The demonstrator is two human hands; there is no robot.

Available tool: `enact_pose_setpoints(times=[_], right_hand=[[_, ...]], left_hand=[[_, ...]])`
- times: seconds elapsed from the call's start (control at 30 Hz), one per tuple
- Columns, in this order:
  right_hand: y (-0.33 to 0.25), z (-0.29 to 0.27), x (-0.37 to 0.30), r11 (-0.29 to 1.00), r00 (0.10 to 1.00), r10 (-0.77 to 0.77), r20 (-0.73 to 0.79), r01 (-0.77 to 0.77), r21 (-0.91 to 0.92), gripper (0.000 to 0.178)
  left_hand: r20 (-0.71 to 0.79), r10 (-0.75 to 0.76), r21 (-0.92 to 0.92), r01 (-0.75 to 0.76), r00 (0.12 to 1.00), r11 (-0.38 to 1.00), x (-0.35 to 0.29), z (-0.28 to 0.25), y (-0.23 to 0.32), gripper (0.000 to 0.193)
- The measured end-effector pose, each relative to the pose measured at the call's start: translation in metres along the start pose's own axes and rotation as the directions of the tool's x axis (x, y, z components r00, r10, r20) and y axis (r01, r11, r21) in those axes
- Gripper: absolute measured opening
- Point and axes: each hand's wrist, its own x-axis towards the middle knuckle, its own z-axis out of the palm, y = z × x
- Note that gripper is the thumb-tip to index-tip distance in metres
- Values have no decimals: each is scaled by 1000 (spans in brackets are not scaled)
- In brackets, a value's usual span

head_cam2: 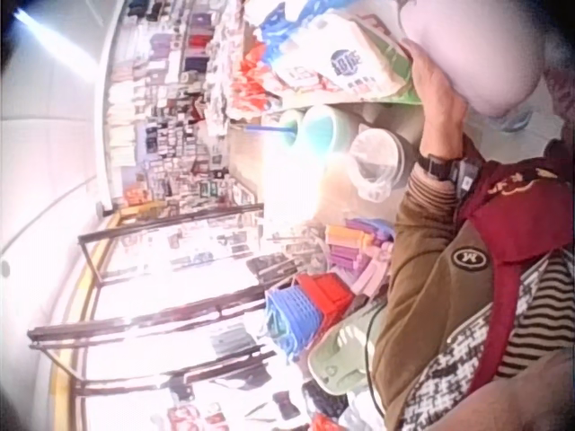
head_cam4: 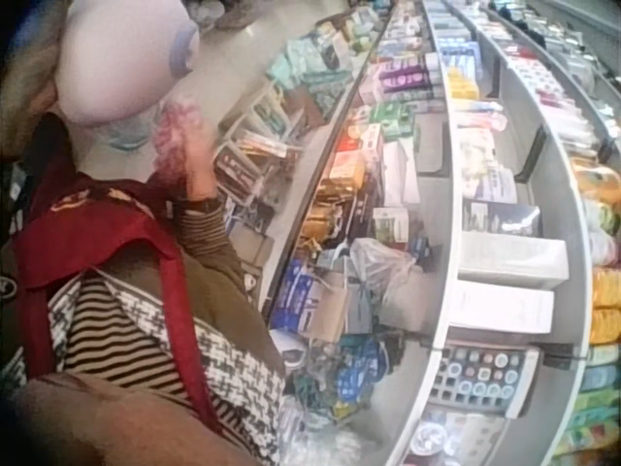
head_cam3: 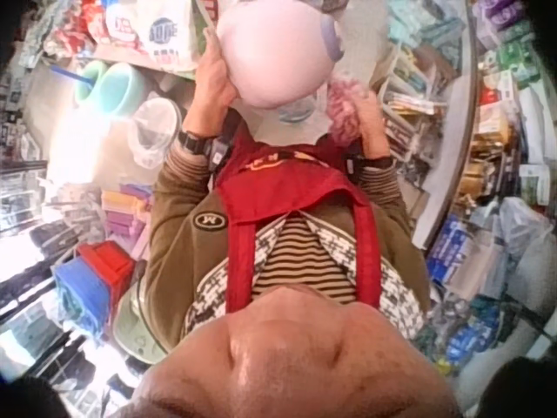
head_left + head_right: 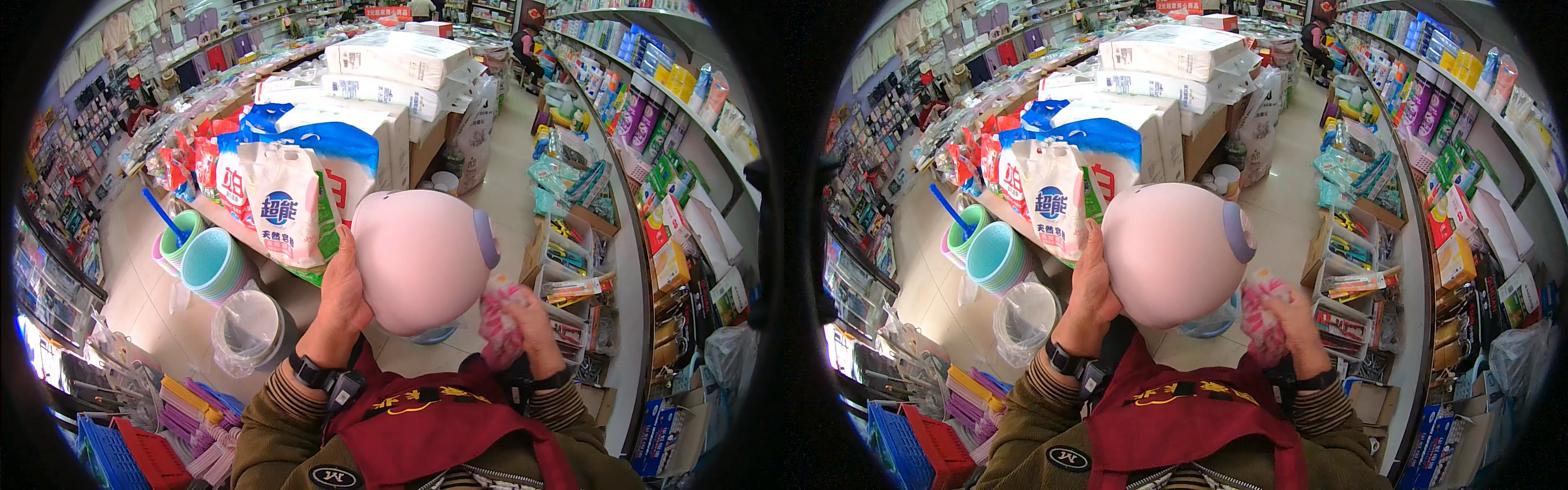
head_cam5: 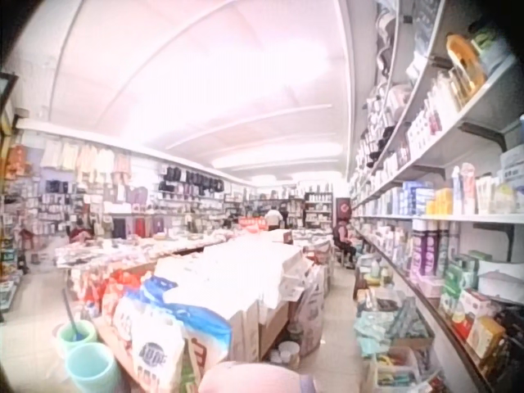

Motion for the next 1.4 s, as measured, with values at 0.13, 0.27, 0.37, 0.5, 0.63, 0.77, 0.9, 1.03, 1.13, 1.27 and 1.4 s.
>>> enact_pose_setpoints(times=[0.13, 0.27, 0.37, 0.5, 0.63, 0.77, 0.9, 1.03, 1.13, 1.27, 1.4], right_hand=[[-60, 18, -38, 758, 836, -541, 95, 534, -374, 26], [-59, 85, -43, 82, 471, -677, 566, 812, -577, 25], [-48, 117, -36, 42, 478, -658, 582, 795, -605, 32], [-58, 125, -4, 175, 590, -714, 378, 672, -720, 29], [-90, 110, 37, 319, 762, -612, 213, 484, -815, 24], [-96, 96, 23, 283, 686, -686, 242, 558, -780, 20], [-56, 116, -20, 45, 449, -690, 568, 809, -585, 21], [-32, 123, -12, 138, 643, -587, 492, 678, -722, 29], [-35, 105, 25, 256, 723, -624, 297, 549, -796, 28], [-51, 58, 88, 378, 891, -400, 215, 375, -847, 28], [-64, 24, 97, 609, 952, -279, 127, 278, -743, 32]], left_hand=[[-90, -7, 122, 18, 996, 992, 6, 1, -16, 62], [-147, -24, 253, 61, 989, 966, 11, 2, -35, 59], [140, 288, 914, -235, 947, 331, 3, -6, -47, 60], [298, 180, 690, -342, 937, 638, -15, -22, -55, 42], [277, -49, 668, -156, 960, 728, -31, -30, -51, 31], [283, -121, 612, -82, 951, 787, -29, -37, -44, 32], [292, -144, 714, -115, 946, 691, -20, -53, -44, 28], [291, -84, 848, -216, 953, 485, -28, -65, -51, 14], [238, -149, 867, -141, 960, 479, -36, -66, -39, 15], [271, -169, 827, -139, 947, 545, -43, -60, -12, 33], [159, -114, 712, -33, 981, 702, -41, -56, -7, 21]])
